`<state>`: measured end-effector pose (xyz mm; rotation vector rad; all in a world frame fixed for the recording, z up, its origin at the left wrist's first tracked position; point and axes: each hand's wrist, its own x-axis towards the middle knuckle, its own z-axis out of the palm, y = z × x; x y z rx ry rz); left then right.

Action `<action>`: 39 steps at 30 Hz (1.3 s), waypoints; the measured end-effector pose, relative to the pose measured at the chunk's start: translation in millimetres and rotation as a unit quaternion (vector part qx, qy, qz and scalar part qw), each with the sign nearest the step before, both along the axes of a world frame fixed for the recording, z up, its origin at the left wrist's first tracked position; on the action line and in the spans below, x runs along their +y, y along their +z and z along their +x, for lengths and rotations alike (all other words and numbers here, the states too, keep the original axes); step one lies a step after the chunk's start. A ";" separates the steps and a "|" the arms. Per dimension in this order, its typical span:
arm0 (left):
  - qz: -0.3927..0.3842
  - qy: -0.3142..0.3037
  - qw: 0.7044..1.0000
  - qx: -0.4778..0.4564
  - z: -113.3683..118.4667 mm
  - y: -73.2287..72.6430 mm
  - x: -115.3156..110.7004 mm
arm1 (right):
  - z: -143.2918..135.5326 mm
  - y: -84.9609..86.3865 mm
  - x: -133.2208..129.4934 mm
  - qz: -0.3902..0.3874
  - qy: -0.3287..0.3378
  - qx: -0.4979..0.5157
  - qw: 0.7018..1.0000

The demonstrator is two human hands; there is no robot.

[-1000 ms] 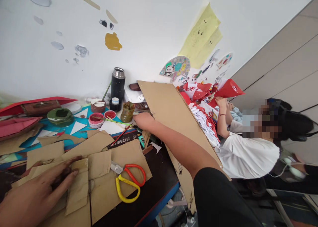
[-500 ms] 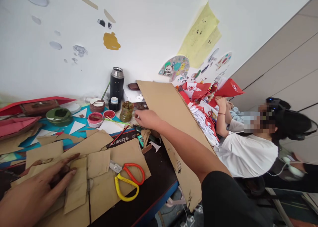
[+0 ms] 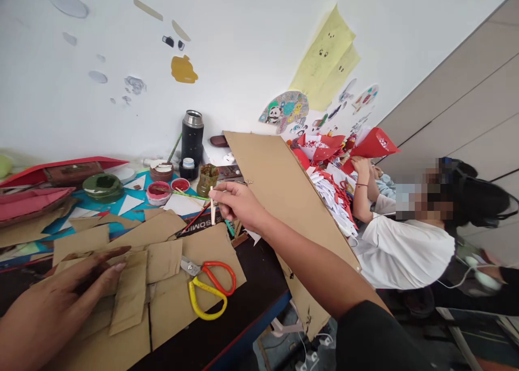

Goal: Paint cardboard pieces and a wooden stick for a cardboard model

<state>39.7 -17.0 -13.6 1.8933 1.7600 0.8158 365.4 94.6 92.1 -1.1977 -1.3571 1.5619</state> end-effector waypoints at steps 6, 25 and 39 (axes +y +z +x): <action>-0.027 0.022 0.992 -0.122 13.0 27.7 -11.2 | -45.0 -10.5 -26.5 -0.050 0.027 0.092 0.994; 0.005 -0.028 0.994 -0.107 17.7 38.0 -15.9 | -142.8 -57.8 -43.2 -0.026 0.114 0.088 0.989; -0.012 0.026 0.986 -0.167 21.7 47.4 -13.5 | -146.5 -81.2 -46.1 0.017 0.080 0.099 0.992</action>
